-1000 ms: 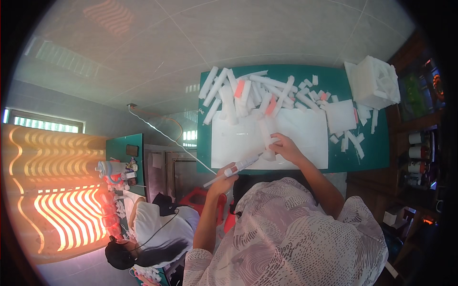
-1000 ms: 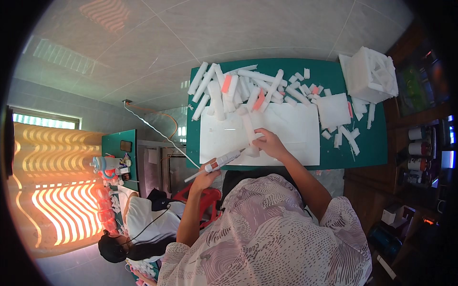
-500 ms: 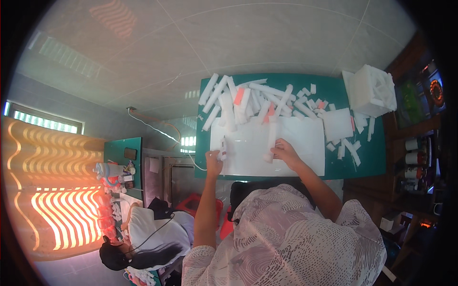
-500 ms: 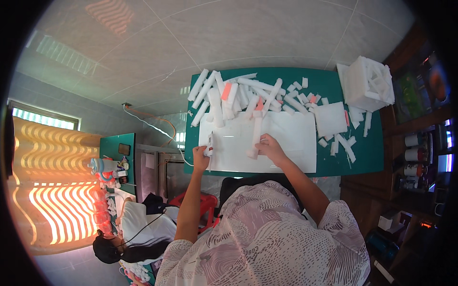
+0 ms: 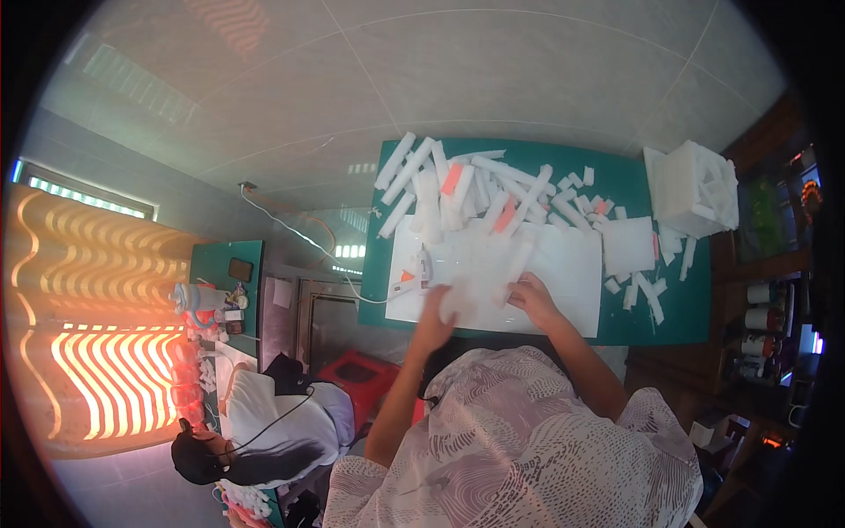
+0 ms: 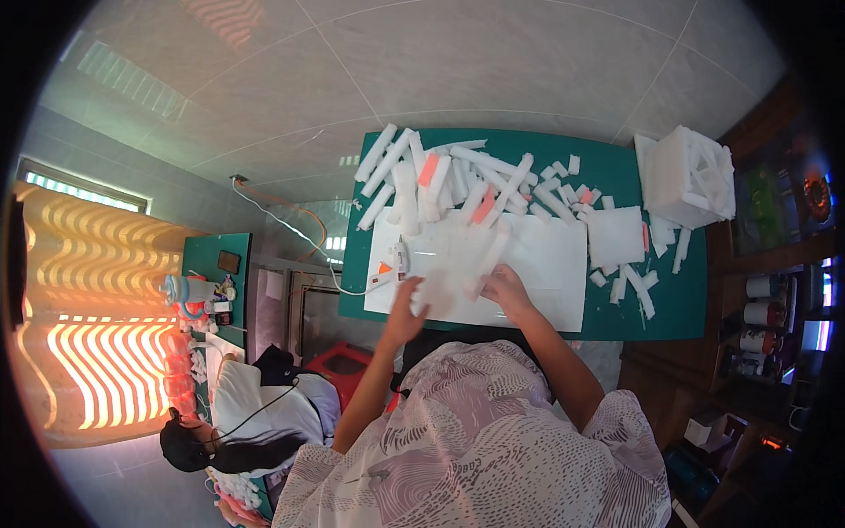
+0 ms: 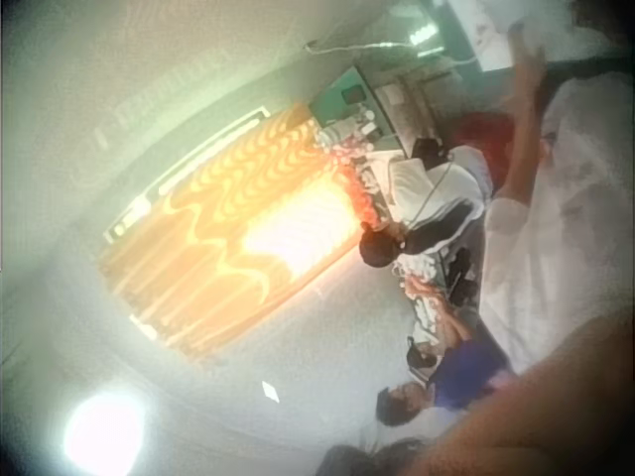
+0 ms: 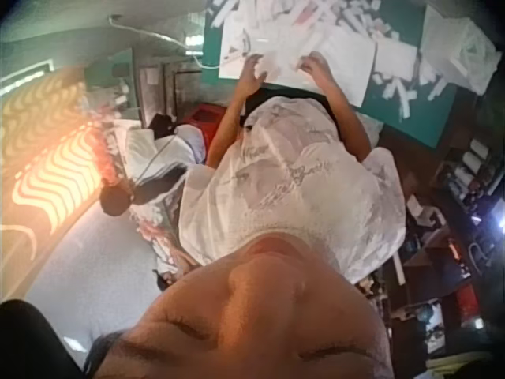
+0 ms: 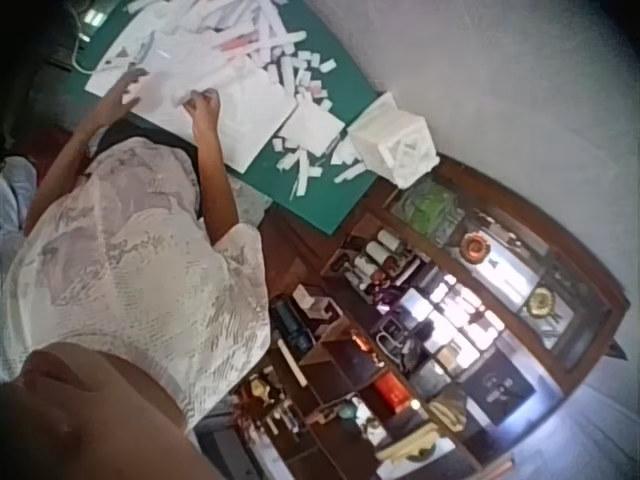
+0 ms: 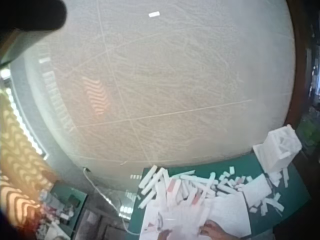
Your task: Assemble foam pieces into a specific structure using a hot glue gun.
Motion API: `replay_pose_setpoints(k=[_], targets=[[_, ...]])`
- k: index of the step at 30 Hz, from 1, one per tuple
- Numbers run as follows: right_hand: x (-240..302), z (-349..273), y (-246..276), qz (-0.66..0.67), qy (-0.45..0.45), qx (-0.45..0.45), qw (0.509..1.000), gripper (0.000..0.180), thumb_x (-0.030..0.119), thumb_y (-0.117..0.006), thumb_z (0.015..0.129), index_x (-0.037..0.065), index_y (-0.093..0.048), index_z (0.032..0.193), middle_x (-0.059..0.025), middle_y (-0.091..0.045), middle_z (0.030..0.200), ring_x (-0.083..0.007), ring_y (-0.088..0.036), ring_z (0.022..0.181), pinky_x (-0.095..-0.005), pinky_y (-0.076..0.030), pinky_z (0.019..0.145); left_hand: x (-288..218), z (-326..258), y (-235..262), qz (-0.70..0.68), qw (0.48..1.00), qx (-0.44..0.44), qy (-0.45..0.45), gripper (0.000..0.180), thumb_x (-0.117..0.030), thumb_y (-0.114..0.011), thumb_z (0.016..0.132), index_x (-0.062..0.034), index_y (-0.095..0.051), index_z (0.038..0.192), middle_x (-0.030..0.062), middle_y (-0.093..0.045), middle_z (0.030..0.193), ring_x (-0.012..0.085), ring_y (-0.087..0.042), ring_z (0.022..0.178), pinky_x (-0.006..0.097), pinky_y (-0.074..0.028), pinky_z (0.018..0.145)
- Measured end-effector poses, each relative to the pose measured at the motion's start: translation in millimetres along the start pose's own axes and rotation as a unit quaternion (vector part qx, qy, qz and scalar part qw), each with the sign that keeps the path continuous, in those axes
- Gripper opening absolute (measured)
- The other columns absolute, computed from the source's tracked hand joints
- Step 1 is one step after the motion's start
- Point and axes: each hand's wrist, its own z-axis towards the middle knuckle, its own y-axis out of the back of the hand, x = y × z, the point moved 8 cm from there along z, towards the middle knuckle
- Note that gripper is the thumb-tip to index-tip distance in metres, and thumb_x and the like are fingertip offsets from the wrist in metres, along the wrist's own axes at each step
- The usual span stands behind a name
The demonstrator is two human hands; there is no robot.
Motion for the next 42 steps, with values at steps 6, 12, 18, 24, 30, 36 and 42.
replay_pose_setpoints(k=[6,12,18,24,30,36,42], targets=[[-18,1,-21,0.041,-0.03,-0.004,0.999,0.018,0.011,-0.056,0.087,0.004,-0.049,0.102,-0.0103,-0.056,0.103,-0.0221,-0.058,0.098,-0.0356,-0.047,0.09,-56,7,-37,-0.197,0.974,0.015,0.108,0.051,-0.012,-0.07,0.08,-0.0036,-0.046,0.124,0.0108,-0.053,0.121,0.0201,-0.06,0.09,0.027,-0.053,0.068],[-4,-7,-32,0.063,0.007,0.022,0.998,0.024,0.012,-0.056,0.088,-0.002,-0.047,0.106,-0.0119,-0.055,0.103,-0.0217,-0.059,0.095,-0.035,-0.051,0.085,-58,29,-20,-0.198,0.975,-0.018,0.099,0.042,-0.011,-0.07,0.079,-0.0024,-0.052,0.116,0.0104,-0.058,0.114,0.0196,-0.059,0.09,0.027,-0.053,0.072],[-4,-7,-29,0.041,-0.027,0.028,0.998,0.025,0.015,-0.058,0.088,0.001,-0.049,0.106,-0.0119,-0.055,0.105,-0.0214,-0.06,0.091,-0.0342,-0.052,0.08,-58,33,-17,-0.201,0.976,-0.01,0.08,0.04,-0.005,-0.066,0.083,0.0017,-0.05,0.118,0.011,-0.06,0.109,0.0173,-0.06,0.092,0.027,-0.052,0.075],[5,-9,27,-0.488,0.175,0.016,0.855,0.034,0.022,-0.068,0.077,0.007,-0.054,0.104,-0.0122,-0.054,0.105,-0.0273,-0.059,0.094,-0.0395,-0.048,0.075,-21,29,0,-0.36,0.918,-0.086,0.142,0.039,-0.004,-0.063,0.084,0.0073,-0.051,0.119,0.0119,-0.062,0.108,0.0159,-0.062,0.09,0.026,-0.05,0.076],[-9,-19,65,-0.691,0.282,-0.038,0.664,0.04,0.008,-0.064,0.068,0.008,-0.055,0.108,-0.0117,-0.054,0.109,-0.0312,-0.05,0.105,-0.0451,-0.042,0.085,-8,22,8,-0.363,0.91,-0.093,0.179,0.04,-0.004,-0.063,0.084,0.0081,-0.05,0.12,0.0127,-0.063,0.102,0.0169,-0.063,0.088,0.026,-0.05,0.077],[20,-32,67,-0.611,0.33,-0.088,0.714,0.04,0.008,-0.064,0.072,0.006,-0.055,0.111,-0.0132,-0.055,0.101,-0.0318,-0.053,0.098,-0.0425,-0.042,0.084,4,20,9,-0.258,0.949,-0.07,0.171,0.041,-0.005,-0.062,0.085,0.0039,-0.049,0.123,0.0136,-0.059,0.112,0.0174,-0.061,0.092,0.026,-0.05,0.076],[115,-92,-24,-0.569,0.399,-0.07,0.716,0.042,0.007,-0.066,0.074,0.008,-0.058,0.115,-0.0132,-0.056,0.1,-0.0303,-0.053,0.092,-0.0382,-0.043,0.083,-16,20,16,-0.219,0.967,-0.039,0.125,0.042,-0.005,-0.062,0.084,-0.0019,-0.052,0.124,0.0111,-0.057,0.116,0.0161,-0.059,0.093,0.026,-0.05,0.073]])
